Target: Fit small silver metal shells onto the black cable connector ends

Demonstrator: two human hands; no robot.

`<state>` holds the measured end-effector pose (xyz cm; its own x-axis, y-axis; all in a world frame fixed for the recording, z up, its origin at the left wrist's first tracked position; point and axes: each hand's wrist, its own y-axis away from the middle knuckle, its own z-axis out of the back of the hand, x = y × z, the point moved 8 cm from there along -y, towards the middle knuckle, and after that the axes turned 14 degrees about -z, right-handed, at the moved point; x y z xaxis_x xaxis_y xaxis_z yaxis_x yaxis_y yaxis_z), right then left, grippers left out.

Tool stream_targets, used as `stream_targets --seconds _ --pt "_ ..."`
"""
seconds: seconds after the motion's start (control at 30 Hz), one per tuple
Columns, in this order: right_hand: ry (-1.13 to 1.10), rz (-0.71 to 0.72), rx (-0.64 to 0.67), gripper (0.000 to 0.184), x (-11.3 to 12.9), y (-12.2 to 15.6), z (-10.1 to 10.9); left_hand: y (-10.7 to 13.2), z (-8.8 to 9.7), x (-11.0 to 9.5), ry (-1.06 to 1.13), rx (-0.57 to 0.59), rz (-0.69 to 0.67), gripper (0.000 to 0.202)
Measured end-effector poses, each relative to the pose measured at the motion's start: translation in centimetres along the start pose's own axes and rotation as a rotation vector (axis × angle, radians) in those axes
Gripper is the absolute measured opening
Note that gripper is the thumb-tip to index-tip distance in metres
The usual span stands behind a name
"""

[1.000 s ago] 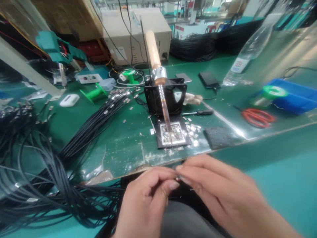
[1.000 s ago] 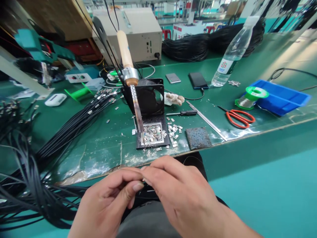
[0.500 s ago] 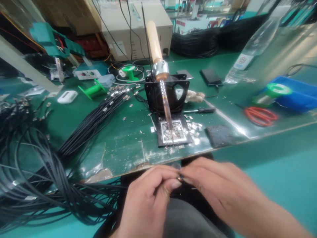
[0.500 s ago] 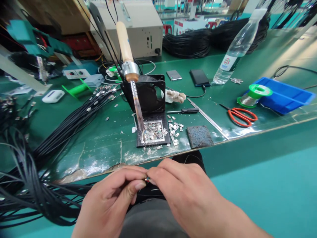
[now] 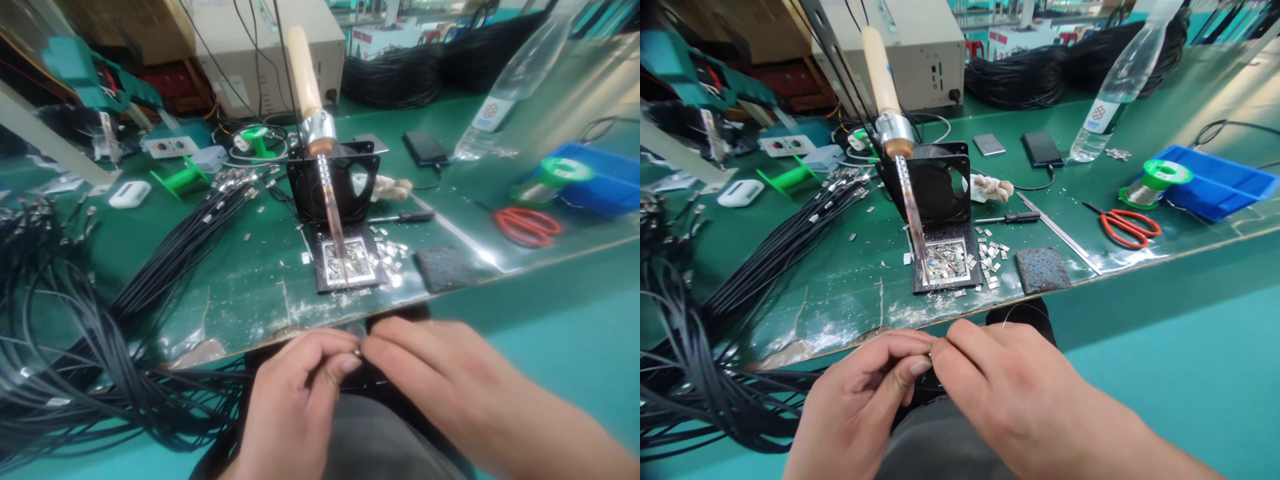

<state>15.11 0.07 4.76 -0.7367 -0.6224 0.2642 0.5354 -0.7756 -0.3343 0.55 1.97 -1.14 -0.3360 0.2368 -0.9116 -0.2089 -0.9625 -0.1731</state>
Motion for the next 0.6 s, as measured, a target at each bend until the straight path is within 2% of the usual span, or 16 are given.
stream_targets --seconds 0.07,0.13,0.27,0.33,0.43,0.6 --pt "-0.047 -0.017 -0.004 0.039 -0.3 0.3 -0.1 0.1 0.1 0.1 0.024 -0.002 0.023 0.016" --pt "-0.15 -0.132 -0.034 0.033 -1.5 0.5 -0.2 0.1 0.2 0.4 0.062 -0.008 0.074 0.015" --pt "-0.454 -0.585 -0.11 0.015 -5.3 1.2 -1.2 0.0 0.0 1.0 0.186 -0.011 0.2 0.016" --pt "-0.618 -0.746 -0.06 0.013 -6.0 1.7 -2.6 -0.1 -0.4 1.2 0.255 0.009 0.244 0.017" --pt "-0.799 -0.868 0.018 0.02 -5.9 2.2 -4.2 0.0 -0.7 1.7 0.319 0.032 0.294 0.019" --pt "-1.036 -1.022 -0.017 0.017 -6.2 3.7 -5.7 0.5 -0.7 2.5 0.427 0.011 0.354 0.022"
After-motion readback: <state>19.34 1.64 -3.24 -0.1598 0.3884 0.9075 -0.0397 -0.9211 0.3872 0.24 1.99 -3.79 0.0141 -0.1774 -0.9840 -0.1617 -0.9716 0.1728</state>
